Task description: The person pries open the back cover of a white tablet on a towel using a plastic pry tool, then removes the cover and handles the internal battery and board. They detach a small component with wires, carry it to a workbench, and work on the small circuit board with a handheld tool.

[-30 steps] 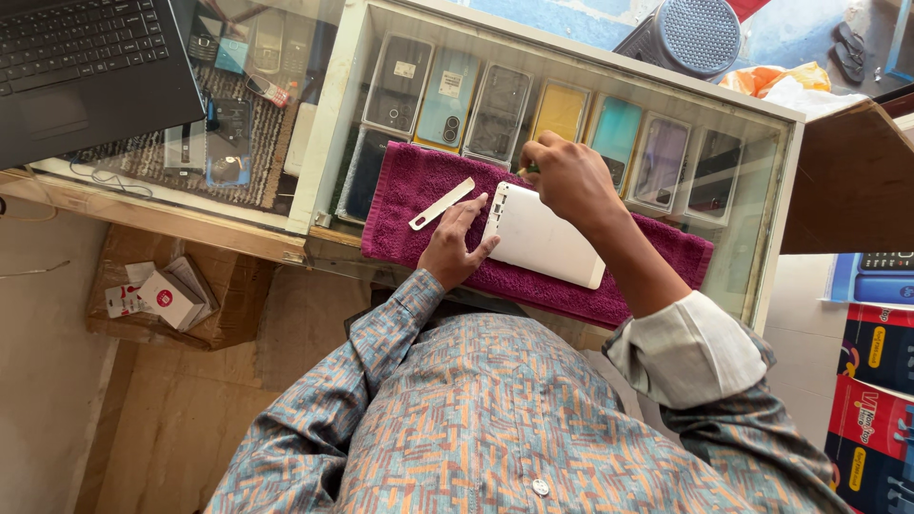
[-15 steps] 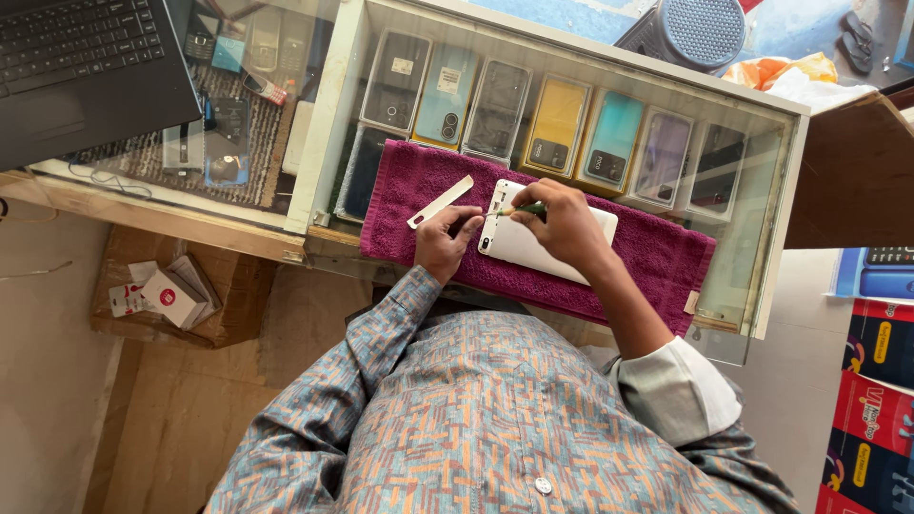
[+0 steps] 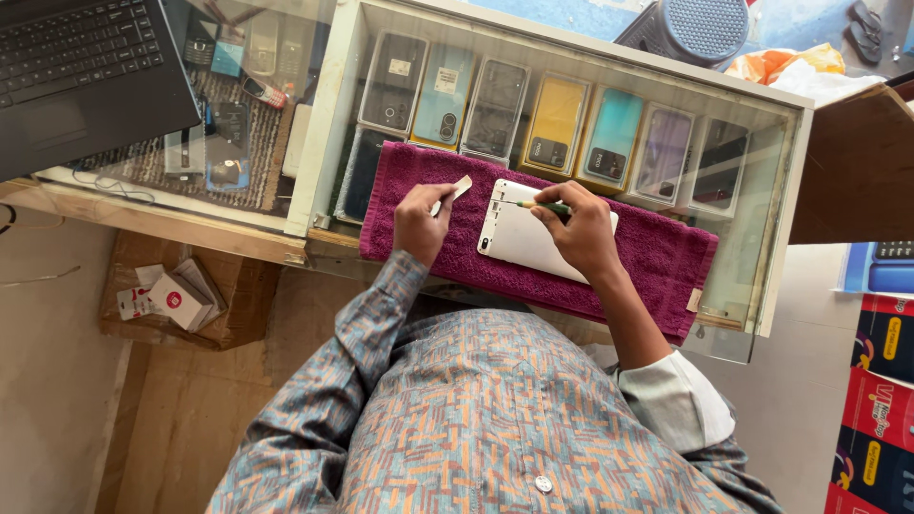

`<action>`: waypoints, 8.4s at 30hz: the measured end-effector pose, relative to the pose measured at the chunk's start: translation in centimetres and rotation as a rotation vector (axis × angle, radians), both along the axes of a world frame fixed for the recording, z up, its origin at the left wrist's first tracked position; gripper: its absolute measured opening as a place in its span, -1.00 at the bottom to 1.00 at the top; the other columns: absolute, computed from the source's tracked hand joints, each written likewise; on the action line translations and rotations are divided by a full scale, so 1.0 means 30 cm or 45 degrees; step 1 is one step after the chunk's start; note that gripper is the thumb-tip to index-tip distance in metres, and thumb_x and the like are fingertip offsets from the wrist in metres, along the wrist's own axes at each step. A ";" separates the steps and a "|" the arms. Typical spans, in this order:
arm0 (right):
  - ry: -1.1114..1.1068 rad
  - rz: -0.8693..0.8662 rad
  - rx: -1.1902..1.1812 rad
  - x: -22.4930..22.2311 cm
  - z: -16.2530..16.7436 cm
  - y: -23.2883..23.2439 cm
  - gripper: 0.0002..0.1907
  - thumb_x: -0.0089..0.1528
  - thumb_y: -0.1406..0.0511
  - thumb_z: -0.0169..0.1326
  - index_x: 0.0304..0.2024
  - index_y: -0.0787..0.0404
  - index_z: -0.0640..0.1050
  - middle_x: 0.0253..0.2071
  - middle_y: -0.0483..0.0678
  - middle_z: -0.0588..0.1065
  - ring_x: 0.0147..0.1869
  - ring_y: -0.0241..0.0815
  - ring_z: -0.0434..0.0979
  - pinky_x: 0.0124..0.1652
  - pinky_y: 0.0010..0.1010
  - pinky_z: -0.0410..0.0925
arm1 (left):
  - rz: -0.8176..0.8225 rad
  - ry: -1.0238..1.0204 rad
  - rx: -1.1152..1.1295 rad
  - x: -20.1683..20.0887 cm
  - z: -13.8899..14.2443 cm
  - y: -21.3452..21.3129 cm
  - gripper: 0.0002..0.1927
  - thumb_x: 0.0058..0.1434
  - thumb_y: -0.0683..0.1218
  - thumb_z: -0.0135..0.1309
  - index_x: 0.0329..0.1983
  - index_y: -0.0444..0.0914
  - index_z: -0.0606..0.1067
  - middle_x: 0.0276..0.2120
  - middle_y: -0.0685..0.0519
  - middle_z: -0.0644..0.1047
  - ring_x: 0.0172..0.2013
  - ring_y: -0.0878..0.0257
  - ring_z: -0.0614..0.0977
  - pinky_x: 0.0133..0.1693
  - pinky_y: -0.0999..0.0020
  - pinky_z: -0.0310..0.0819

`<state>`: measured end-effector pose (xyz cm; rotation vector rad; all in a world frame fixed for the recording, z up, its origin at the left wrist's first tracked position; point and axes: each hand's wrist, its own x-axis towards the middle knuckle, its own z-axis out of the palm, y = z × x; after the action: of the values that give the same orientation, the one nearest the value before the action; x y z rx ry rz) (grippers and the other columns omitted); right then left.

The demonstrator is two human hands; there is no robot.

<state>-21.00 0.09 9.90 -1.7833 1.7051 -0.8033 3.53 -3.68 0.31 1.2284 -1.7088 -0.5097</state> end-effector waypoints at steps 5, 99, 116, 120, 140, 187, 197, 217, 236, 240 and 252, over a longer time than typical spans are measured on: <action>-0.046 0.046 -0.055 0.008 -0.007 0.036 -0.83 0.23 0.33 0.29 -0.17 0.29 0.63 -0.23 -0.02 0.58 -0.26 -0.26 0.61 -0.27 -0.43 0.49 | -0.044 -0.249 -0.015 0.021 0.039 -0.034 -0.87 0.20 -0.19 0.28 -0.18 -0.22 0.65 -0.25 0.06 0.66 -0.20 0.15 0.64 -0.09 0.19 0.46; 0.585 0.866 -0.095 0.263 0.011 0.057 -0.75 0.11 0.42 0.15 -0.15 0.39 0.53 -0.22 0.17 0.53 -0.24 0.03 0.61 -0.21 -0.17 0.50 | -0.257 -0.346 0.247 -0.004 0.006 0.195 -0.73 -0.04 -0.08 0.35 -0.30 -0.26 0.58 -0.20 0.12 0.57 -0.09 0.12 0.52 0.07 0.17 0.36; 0.740 0.800 0.031 0.258 0.050 0.050 -0.60 0.02 0.41 0.25 -0.11 0.44 0.50 -0.17 0.16 0.49 -0.20 0.04 0.61 -0.24 -0.23 0.51 | -0.263 -0.347 0.256 -0.004 0.006 0.198 -0.67 -0.03 -0.05 0.36 -0.21 -0.25 0.61 -0.20 0.08 0.56 -0.08 0.10 0.51 0.06 0.13 0.33; 0.806 0.847 0.193 0.258 0.036 0.044 -0.83 0.33 0.37 0.12 -0.10 0.39 0.52 -0.19 0.12 0.53 -0.20 -0.05 0.65 -0.21 -0.27 0.51 | -0.252 -0.326 0.247 -0.006 0.005 0.197 -0.73 -0.02 -0.07 0.35 -0.25 -0.22 0.61 -0.20 0.11 0.58 -0.06 0.11 0.52 0.07 0.14 0.34; 0.706 0.761 0.109 0.232 0.024 0.035 -0.81 0.24 0.37 0.11 -0.13 0.35 0.55 -0.22 0.14 0.52 -0.23 0.06 0.64 -0.24 -0.20 0.50 | -0.235 -0.326 0.283 -0.009 -0.002 0.198 -0.71 0.01 -0.04 0.37 -0.23 -0.21 0.61 -0.24 0.12 0.58 -0.10 0.13 0.53 0.05 0.15 0.35; 0.539 0.651 0.062 0.184 0.140 0.037 -0.88 0.21 0.45 0.07 -0.18 0.28 0.53 -0.16 0.09 0.48 -0.19 0.13 0.61 -0.20 -0.07 0.46 | -0.301 -0.240 0.264 0.002 -0.013 0.193 -0.69 0.07 0.00 0.39 -0.12 -0.12 0.66 -0.26 0.15 0.57 -0.10 0.17 0.53 0.12 0.16 0.33; 0.276 0.503 -0.008 0.129 0.117 0.076 -0.91 0.23 0.43 0.14 -0.20 0.26 0.56 -0.17 0.05 0.49 -0.22 0.15 0.61 -0.22 -0.10 0.46 | -0.306 -0.213 0.232 0.006 0.000 0.203 -0.73 0.10 -0.01 0.38 -0.13 -0.10 0.68 -0.29 0.20 0.58 -0.13 0.23 0.53 0.09 0.21 0.33; 0.118 0.351 0.035 0.082 0.083 0.111 -0.89 0.24 0.38 0.20 -0.20 0.29 0.58 -0.18 0.05 0.51 -0.19 0.06 0.62 -0.20 -0.17 0.47 | -0.308 -0.237 0.226 0.009 -0.021 0.205 -0.71 0.09 -0.02 0.39 -0.11 -0.09 0.68 -0.28 0.20 0.60 -0.14 0.26 0.54 0.08 0.23 0.33; 0.040 0.251 -0.036 0.062 0.007 0.133 -0.89 0.25 0.38 0.22 -0.20 0.29 0.59 -0.17 0.03 0.53 -0.19 -0.02 0.63 -0.21 -0.24 0.49 | -0.294 -0.232 0.228 0.003 -0.036 0.206 -0.74 0.11 -0.02 0.39 -0.13 -0.09 0.69 -0.27 0.20 0.61 -0.14 0.28 0.54 0.08 0.24 0.34; 0.062 0.224 0.032 0.053 -0.006 0.134 -0.89 0.26 0.37 0.22 -0.19 0.29 0.60 -0.19 0.01 0.54 -0.22 -0.06 0.64 -0.23 -0.25 0.50 | -0.288 -0.239 0.207 0.003 -0.034 0.205 -0.78 0.10 -0.03 0.38 -0.17 -0.09 0.70 -0.30 0.20 0.61 -0.14 0.26 0.54 0.08 0.23 0.33; -0.003 0.181 -0.095 0.047 -0.121 0.174 -0.88 0.27 0.36 0.24 -0.22 0.30 0.57 -0.21 0.01 0.53 -0.26 -0.14 0.64 -0.27 -0.34 0.53 | -0.271 -0.225 0.224 0.000 -0.051 0.206 -0.85 0.12 -0.04 0.36 -0.23 -0.10 0.70 -0.30 0.20 0.63 -0.14 0.28 0.55 0.07 0.26 0.35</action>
<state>-19.59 5.31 6.27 -1.9286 1.5452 -0.8165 3.54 2.50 -1.21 1.2516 -1.9925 -0.7085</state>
